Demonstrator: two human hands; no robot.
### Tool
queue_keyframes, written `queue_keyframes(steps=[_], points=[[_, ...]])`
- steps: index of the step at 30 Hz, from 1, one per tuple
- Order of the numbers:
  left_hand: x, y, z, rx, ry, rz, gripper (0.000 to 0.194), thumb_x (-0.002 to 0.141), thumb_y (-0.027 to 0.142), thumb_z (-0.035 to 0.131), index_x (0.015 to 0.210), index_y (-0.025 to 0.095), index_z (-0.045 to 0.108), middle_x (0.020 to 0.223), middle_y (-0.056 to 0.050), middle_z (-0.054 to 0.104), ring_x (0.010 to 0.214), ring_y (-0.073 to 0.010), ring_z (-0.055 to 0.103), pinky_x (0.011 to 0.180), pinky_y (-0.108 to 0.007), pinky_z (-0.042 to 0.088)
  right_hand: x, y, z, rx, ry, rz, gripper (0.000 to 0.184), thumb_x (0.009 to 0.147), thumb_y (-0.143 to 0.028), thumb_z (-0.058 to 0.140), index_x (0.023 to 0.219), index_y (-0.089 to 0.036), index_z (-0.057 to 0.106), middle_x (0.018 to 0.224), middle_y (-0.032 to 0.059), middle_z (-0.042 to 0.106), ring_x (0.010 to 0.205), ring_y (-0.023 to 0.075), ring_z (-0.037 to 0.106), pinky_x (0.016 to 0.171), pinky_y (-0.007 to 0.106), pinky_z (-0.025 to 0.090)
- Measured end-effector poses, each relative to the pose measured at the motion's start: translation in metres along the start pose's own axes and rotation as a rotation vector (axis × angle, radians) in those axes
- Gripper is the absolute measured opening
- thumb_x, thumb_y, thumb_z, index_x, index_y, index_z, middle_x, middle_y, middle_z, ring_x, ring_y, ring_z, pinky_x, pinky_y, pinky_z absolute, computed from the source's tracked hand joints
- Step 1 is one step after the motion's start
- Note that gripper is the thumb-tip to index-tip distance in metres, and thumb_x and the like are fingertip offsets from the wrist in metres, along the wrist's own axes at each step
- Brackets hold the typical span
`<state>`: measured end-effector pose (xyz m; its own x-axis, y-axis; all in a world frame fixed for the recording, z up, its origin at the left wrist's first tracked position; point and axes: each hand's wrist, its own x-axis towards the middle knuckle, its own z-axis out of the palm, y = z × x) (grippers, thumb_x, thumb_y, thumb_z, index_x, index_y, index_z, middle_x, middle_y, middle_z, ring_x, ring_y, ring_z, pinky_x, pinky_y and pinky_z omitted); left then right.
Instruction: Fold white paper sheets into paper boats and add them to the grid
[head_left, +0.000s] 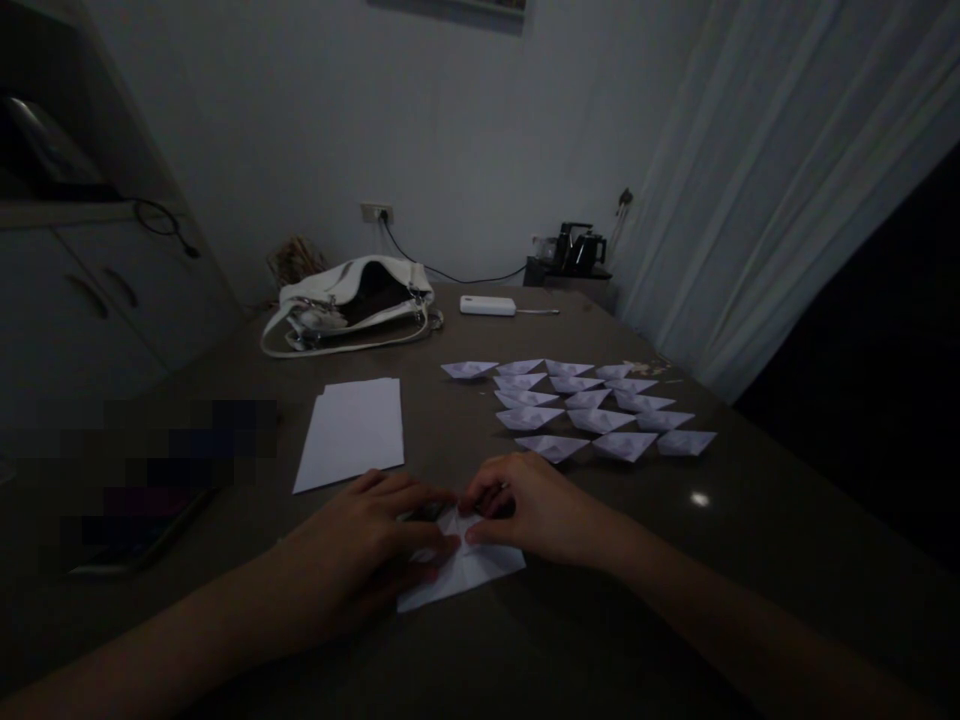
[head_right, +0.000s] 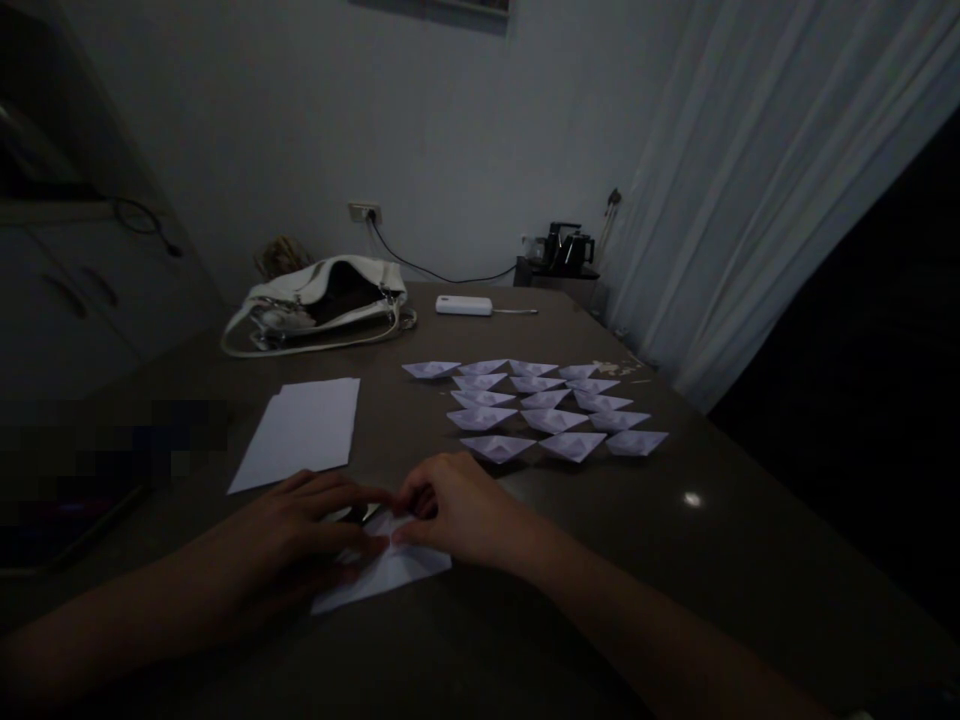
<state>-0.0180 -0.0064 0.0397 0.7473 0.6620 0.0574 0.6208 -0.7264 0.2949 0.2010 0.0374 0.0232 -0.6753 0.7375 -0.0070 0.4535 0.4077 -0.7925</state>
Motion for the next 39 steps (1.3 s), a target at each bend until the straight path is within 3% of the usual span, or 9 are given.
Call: queue_keyframes(steps=[13,26,30,36,39], points=[[-0.0011,-0.0011,0.0001,0.013,0.029,0.029,0.028,0.088,0.018,0.053,0.111,0.034,0.061,0.127,0.000,0.057,0.112,-0.0231,0.053,0.093,-0.036,0.037,-0.0017,-0.0041,0.0029,-0.145,0.043,-0.039,0.021,0.066,-0.012,0.077,0.086,-0.014,0.070,0.087,0.0045,0.067,0.069,0.0118,0.063,0.063,0.022,0.048],[-0.0034,-0.0021,0.0035,0.056,0.004,0.028,0.039,0.086,0.012,0.053,0.117,0.036,0.056,0.130,0.000,0.054,0.113,-0.0246,0.051,0.093,-0.040,0.036,-0.0016,-0.0046,0.0037,-0.181,0.055,-0.063,0.022,0.067,-0.013,0.075,0.089,-0.013,0.070,0.085,0.0051,0.067,0.070,0.0126,0.062,0.062,0.023,0.047],[-0.0020,-0.0001,0.0030,0.078,-0.010,0.009,0.035,0.086,0.014,0.053,0.112,0.036,0.059,0.131,-0.001,0.049,0.115,-0.0259,0.048,0.091,-0.040,0.035,-0.0022,-0.0022,0.0054,-0.134,0.071,-0.094,0.025,0.068,-0.012,0.073,0.092,-0.016,0.066,0.085,0.0025,0.067,0.071,0.0118,0.061,0.062,0.021,0.046],[0.0005,0.0041,0.0019,0.052,-0.036,-0.027,0.030,0.088,0.013,0.050,0.106,0.033,0.062,0.101,-0.002,0.056,0.094,-0.0221,0.052,0.080,-0.034,0.035,-0.0009,-0.0016,0.0063,-0.102,0.073,-0.091,0.026,0.064,-0.010,0.074,0.086,-0.016,0.061,0.080,0.0006,0.066,0.067,0.0112,0.060,0.058,0.020,0.046],[0.0004,0.0043,0.0018,0.014,-0.053,-0.025,0.027,0.089,0.013,0.050,0.105,0.032,0.061,0.096,-0.001,0.056,0.089,-0.0199,0.051,0.078,-0.032,0.034,0.0007,-0.0037,0.0022,-0.078,0.065,-0.092,0.022,0.069,-0.011,0.072,0.088,-0.015,0.061,0.079,0.0010,0.066,0.068,0.0111,0.061,0.060,0.020,0.047]])
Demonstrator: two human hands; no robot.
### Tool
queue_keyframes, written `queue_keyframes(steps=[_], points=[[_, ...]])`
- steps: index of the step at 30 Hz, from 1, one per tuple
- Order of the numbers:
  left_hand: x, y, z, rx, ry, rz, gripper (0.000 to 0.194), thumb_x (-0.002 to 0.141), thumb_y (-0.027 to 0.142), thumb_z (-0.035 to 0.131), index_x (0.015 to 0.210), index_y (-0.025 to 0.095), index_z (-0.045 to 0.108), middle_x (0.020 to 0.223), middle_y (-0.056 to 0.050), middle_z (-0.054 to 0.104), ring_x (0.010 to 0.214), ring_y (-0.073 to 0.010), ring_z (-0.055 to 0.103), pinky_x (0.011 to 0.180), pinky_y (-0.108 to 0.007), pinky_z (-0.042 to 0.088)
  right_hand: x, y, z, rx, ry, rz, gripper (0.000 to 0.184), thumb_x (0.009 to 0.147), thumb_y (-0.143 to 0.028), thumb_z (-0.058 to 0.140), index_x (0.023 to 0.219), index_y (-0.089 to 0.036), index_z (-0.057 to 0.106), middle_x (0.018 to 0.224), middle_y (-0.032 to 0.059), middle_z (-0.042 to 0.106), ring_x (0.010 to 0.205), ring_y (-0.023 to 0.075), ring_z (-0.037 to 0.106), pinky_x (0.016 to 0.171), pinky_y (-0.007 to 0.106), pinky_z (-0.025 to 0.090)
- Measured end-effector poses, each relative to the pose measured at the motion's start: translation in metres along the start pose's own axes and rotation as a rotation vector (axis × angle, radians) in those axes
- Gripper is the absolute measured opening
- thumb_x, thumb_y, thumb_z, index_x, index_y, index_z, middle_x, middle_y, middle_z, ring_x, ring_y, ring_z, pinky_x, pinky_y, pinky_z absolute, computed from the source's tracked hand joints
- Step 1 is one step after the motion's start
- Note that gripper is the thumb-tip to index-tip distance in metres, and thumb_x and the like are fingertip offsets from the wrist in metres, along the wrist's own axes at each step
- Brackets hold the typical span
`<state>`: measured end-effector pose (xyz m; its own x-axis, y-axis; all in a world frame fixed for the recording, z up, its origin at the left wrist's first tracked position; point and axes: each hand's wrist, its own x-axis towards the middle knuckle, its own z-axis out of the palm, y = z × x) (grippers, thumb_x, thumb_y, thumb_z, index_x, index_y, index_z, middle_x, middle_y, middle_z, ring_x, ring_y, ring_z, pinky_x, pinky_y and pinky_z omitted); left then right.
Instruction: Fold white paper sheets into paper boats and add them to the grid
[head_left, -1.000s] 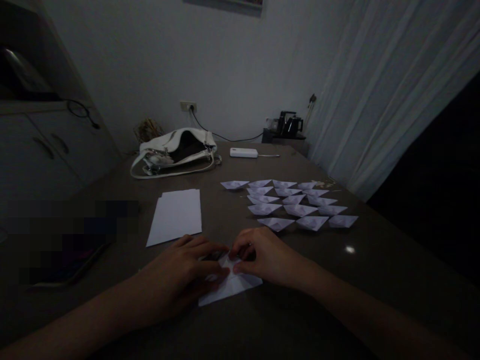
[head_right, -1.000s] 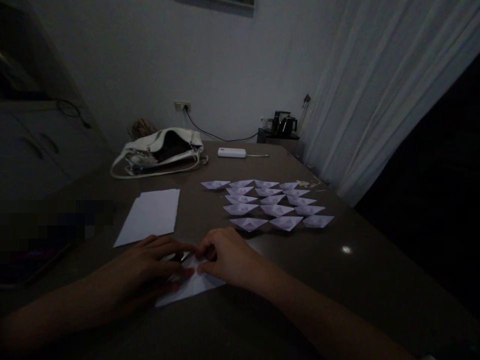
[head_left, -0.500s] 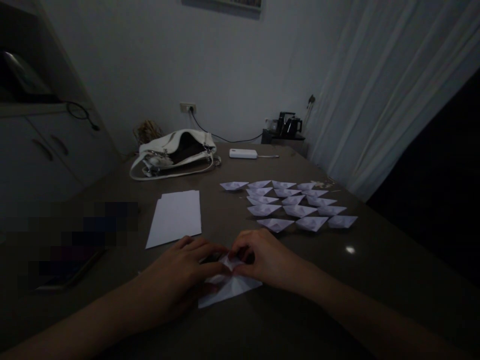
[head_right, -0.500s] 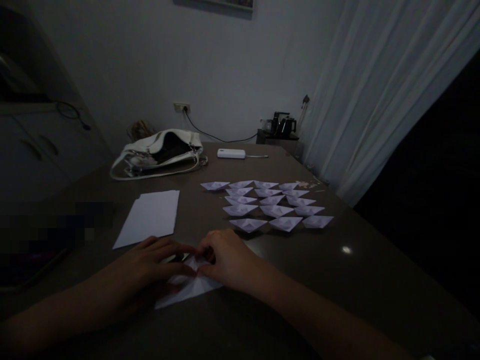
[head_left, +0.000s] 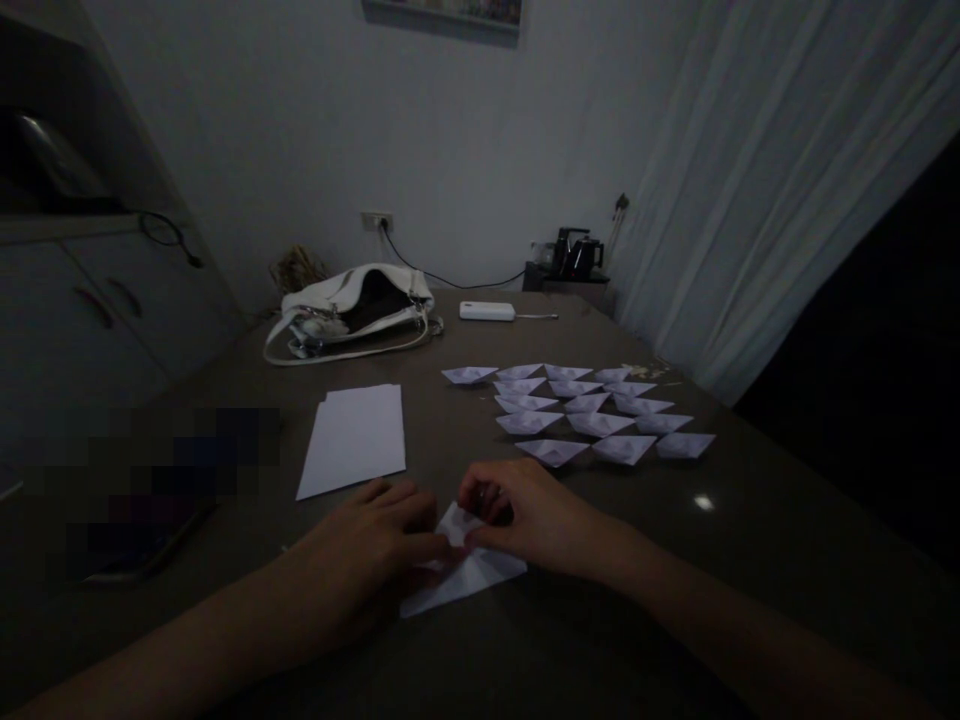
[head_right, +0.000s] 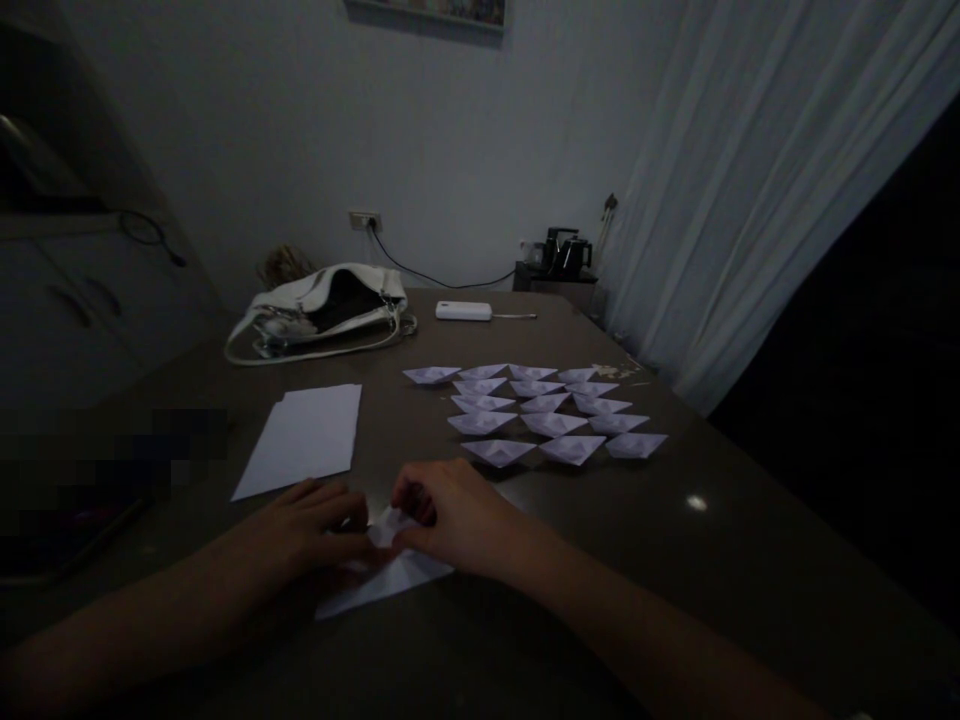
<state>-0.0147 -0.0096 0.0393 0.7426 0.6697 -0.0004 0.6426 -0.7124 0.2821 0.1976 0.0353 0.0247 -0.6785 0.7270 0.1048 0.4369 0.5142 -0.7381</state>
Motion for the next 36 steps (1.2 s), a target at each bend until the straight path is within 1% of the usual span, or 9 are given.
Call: queue_keyframes(steps=[4,7,10,15,20,25,28,31,36], points=[[0.000,0.001,-0.001,-0.020,-0.017,-0.001,0.027,0.090,0.015,0.048,0.107,0.032,0.060,0.094,-0.001,0.057,0.089,-0.0196,0.052,0.079,-0.032,0.033,0.006,0.003,-0.003,-0.068,0.044,-0.072,0.006,0.082,-0.013,0.062,0.087,-0.016,0.065,0.078,0.0019,0.068,0.069,0.0108,0.062,0.064,0.021,0.045],[0.001,0.002,-0.003,-0.017,-0.033,0.000,0.026,0.092,0.015,0.045,0.106,0.031,0.060,0.095,-0.001,0.057,0.090,-0.0204,0.052,0.078,-0.032,0.033,0.014,0.009,0.000,-0.227,0.090,-0.134,0.001,0.080,-0.014,0.066,0.079,-0.015,0.066,0.073,0.0015,0.067,0.066,0.0114,0.060,0.062,0.022,0.040],[0.001,0.001,-0.002,-0.014,-0.036,0.007,0.027,0.091,0.015,0.046,0.107,0.032,0.059,0.097,-0.001,0.058,0.093,-0.0209,0.052,0.080,-0.033,0.033,0.021,0.015,0.004,-0.299,0.109,-0.187,0.006,0.076,-0.012,0.069,0.075,-0.014,0.064,0.071,0.0009,0.064,0.066,0.0111,0.057,0.061,0.021,0.037],[0.000,-0.005,0.004,0.008,-0.014,0.025,0.027,0.093,0.017,0.043,0.110,0.033,0.058,0.100,-0.001,0.058,0.095,-0.0210,0.052,0.086,-0.037,0.030,0.027,0.019,0.003,-0.362,0.095,-0.240,0.010,0.077,-0.015,0.070,0.073,-0.015,0.060,0.072,0.0006,0.061,0.072,0.0128,0.054,0.065,0.022,0.036],[-0.001,-0.007,0.007,0.008,-0.013,0.031,0.027,0.094,0.019,0.041,0.111,0.033,0.057,0.099,-0.001,0.058,0.094,-0.0207,0.053,0.087,-0.039,0.030,0.025,0.018,-0.001,-0.402,0.041,-0.294,0.012,0.079,-0.010,0.066,0.072,-0.015,0.057,0.075,0.0009,0.060,0.076,0.0136,0.054,0.068,0.022,0.037],[0.000,-0.007,0.006,0.009,-0.006,0.022,0.025,0.095,0.021,0.041,0.109,0.033,0.059,0.095,0.000,0.060,0.093,-0.0204,0.055,0.085,-0.038,0.031,0.023,0.016,-0.005,-0.469,-0.004,-0.358,0.012,0.081,-0.013,0.065,0.072,-0.015,0.058,0.074,0.0008,0.058,0.078,0.0147,0.052,0.070,0.024,0.036],[-0.001,-0.007,0.006,-0.007,0.004,0.029,0.027,0.094,0.020,0.042,0.109,0.035,0.058,0.096,0.001,0.061,0.093,-0.0195,0.056,0.087,-0.037,0.030,0.022,0.013,-0.008,-0.514,-0.027,-0.386,0.010,0.082,-0.014,0.064,0.073,-0.015,0.060,0.077,0.0014,0.057,0.080,0.0150,0.050,0.072,0.025,0.036],[-0.002,-0.006,0.005,-0.019,0.018,0.041,0.027,0.093,0.018,0.043,0.107,0.034,0.060,0.096,0.001,0.062,0.091,-0.0185,0.057,0.087,-0.036,0.031,0.018,0.011,-0.011,-0.553,-0.055,-0.382,0.009,0.083,-0.013,0.062,0.075,-0.015,0.060,0.079,0.0018,0.056,0.080,0.0152,0.048,0.071,0.025,0.035],[-0.001,-0.006,0.004,0.015,0.040,0.061,0.026,0.093,0.018,0.043,0.106,0.032,0.061,0.094,0.000,0.064,0.088,-0.0189,0.057,0.083,-0.034,0.033,0.006,0.012,-0.016,-0.539,-0.071,-0.352,0.013,0.084,-0.019,0.064,0.073,-0.015,0.059,0.076,0.0010,0.055,0.080,0.0148,0.049,0.070,0.024,0.035]])
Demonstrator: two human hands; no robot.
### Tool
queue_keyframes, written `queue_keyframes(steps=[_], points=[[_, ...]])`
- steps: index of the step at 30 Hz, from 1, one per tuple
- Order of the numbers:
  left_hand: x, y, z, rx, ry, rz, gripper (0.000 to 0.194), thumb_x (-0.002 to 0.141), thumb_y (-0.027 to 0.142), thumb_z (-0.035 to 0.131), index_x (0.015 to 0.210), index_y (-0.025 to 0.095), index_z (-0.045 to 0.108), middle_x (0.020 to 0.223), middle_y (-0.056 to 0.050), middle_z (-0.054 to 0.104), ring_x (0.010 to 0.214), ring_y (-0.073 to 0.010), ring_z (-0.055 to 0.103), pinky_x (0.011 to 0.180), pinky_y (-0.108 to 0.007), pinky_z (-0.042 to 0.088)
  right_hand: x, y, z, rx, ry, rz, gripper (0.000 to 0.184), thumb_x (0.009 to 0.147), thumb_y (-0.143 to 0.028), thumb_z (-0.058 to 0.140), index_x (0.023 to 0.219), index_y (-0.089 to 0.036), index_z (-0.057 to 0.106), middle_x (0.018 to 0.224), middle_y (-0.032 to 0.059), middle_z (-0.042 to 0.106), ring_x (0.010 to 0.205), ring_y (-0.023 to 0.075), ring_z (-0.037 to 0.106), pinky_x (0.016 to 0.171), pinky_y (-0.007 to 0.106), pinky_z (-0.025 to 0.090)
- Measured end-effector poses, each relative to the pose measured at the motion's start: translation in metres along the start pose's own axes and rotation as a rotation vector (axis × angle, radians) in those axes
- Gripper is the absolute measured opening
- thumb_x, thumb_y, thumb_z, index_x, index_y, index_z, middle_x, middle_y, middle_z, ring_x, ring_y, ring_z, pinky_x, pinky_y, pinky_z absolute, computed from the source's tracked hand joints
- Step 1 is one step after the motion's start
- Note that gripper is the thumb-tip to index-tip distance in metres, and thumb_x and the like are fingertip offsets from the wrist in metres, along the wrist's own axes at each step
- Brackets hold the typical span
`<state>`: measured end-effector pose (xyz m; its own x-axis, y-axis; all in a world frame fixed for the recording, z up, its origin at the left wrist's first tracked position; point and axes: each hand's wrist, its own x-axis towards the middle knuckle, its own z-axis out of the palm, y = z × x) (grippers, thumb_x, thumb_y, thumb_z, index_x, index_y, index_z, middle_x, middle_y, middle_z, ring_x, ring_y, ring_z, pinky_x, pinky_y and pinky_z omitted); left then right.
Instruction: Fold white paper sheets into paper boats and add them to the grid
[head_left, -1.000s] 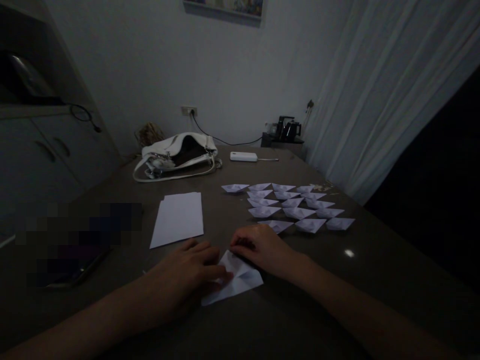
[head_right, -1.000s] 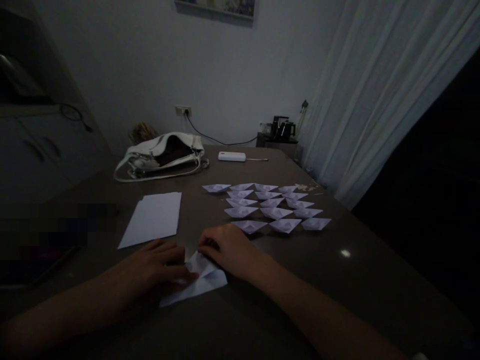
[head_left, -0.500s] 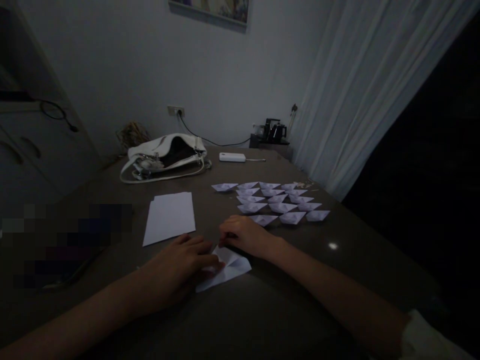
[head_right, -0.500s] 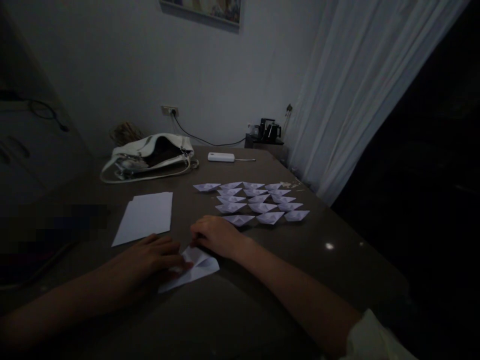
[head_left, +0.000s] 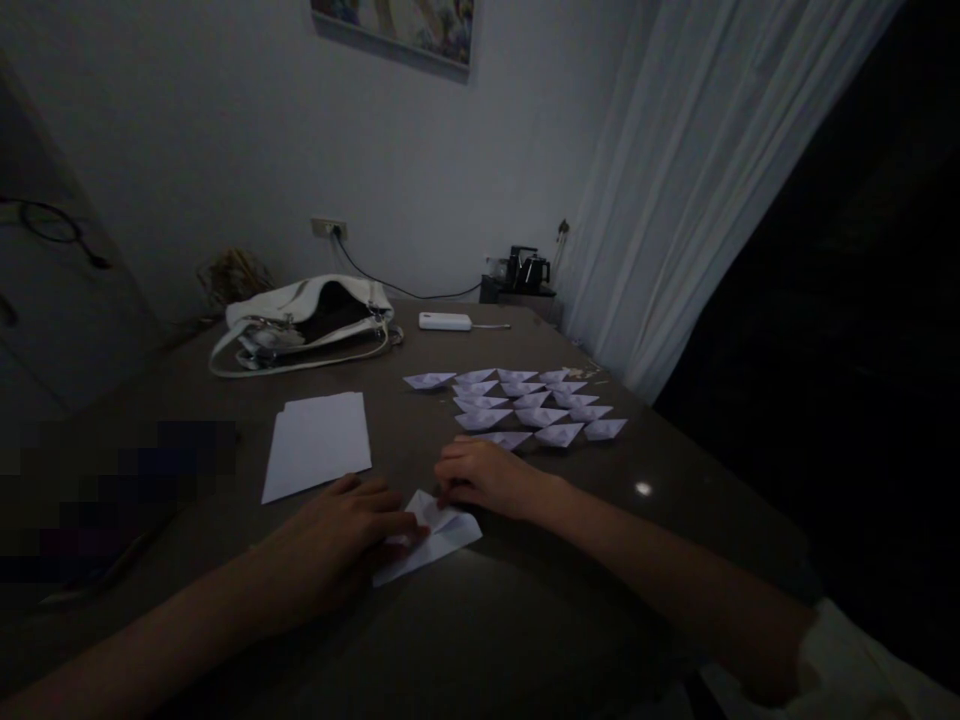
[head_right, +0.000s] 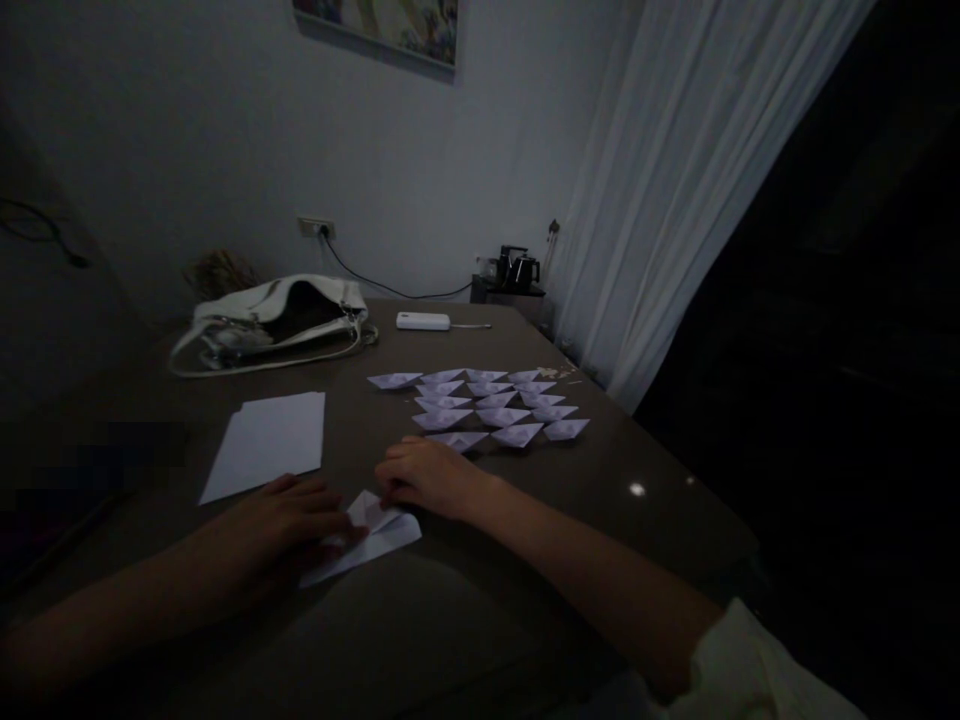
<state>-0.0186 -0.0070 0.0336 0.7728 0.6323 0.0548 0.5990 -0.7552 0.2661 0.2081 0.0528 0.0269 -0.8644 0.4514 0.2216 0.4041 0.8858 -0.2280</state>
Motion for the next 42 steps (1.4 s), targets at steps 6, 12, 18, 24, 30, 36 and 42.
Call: queue_keyframes(steps=[6,12,18,24,30,36,42], points=[[0.002,-0.003,0.002,-0.010,0.011,0.024,0.027,0.093,0.019,0.043,0.107,0.031,0.062,0.096,0.000,0.065,0.089,-0.0182,0.058,0.081,-0.032,0.033,-0.015,-0.002,-0.002,-0.004,-0.015,0.035,0.014,0.083,-0.027,0.065,0.076,-0.016,0.060,0.080,0.0010,0.056,0.084,0.0148,0.051,0.073,0.024,0.036],[0.000,-0.003,0.001,-0.022,0.036,0.037,0.025,0.093,0.020,0.045,0.107,0.029,0.063,0.097,-0.002,0.066,0.090,-0.0189,0.059,0.086,-0.034,0.034,-0.030,-0.009,-0.008,0.010,-0.024,0.079,0.016,0.084,-0.028,0.064,0.077,-0.015,0.059,0.082,0.0003,0.056,0.081,0.0130,0.054,0.080,0.026,0.038],[0.000,-0.001,0.001,-0.001,0.023,0.026,0.025,0.094,0.020,0.043,0.108,0.030,0.062,0.098,-0.002,0.064,0.092,-0.0197,0.058,0.085,-0.034,0.037,-0.047,-0.017,-0.006,0.013,-0.005,0.156,0.010,0.084,-0.022,0.063,0.077,-0.015,0.060,0.081,0.0007,0.057,0.081,0.0134,0.053,0.075,0.024,0.039],[-0.001,0.001,0.002,-0.035,0.067,0.030,0.026,0.093,0.018,0.042,0.103,0.027,0.063,0.096,-0.004,0.059,0.086,-0.0182,0.057,0.073,-0.027,0.040,-0.048,-0.023,-0.007,0.163,0.123,0.293,0.012,0.085,-0.024,0.062,0.094,-0.015,0.063,0.089,0.0037,0.061,0.080,0.0127,0.057,0.071,0.023,0.043],[-0.001,0.001,0.004,-0.041,0.070,0.033,0.033,0.089,0.009,0.044,0.106,0.029,0.064,0.098,-0.003,0.059,0.088,-0.0175,0.058,0.071,-0.025,0.041,-0.032,-0.031,-0.015,0.173,-0.028,0.109,0.029,0.080,-0.033,0.067,0.102,-0.014,0.064,0.104,0.0080,0.064,0.096,0.0174,0.059,0.084,0.026,0.043],[0.000,0.006,-0.002,-0.066,0.019,-0.027,0.032,0.082,0.031,0.064,0.113,0.027,0.062,0.106,-0.005,0.060,0.095,-0.0223,0.058,0.079,-0.029,0.045,-0.015,-0.032,-0.019,0.117,-0.202,0.055,0.033,0.074,-0.036,0.073,0.097,-0.013,0.066,0.098,0.0079,0.065,0.089,0.0184,0.060,0.078,0.025,0.043],[-0.005,0.010,-0.005,-0.124,-0.051,-0.177,0.017,0.083,0.025,0.059,0.099,0.023,0.065,0.104,-0.006,0.061,0.091,-0.0209,0.060,0.076,-0.028,0.049,-0.011,-0.030,-0.022,0.119,-0.237,0.073,0.027,0.074,-0.030,0.074,0.095,-0.015,0.065,0.096,0.0050,0.064,0.086,0.0170,0.060,0.072,0.023,0.042]])
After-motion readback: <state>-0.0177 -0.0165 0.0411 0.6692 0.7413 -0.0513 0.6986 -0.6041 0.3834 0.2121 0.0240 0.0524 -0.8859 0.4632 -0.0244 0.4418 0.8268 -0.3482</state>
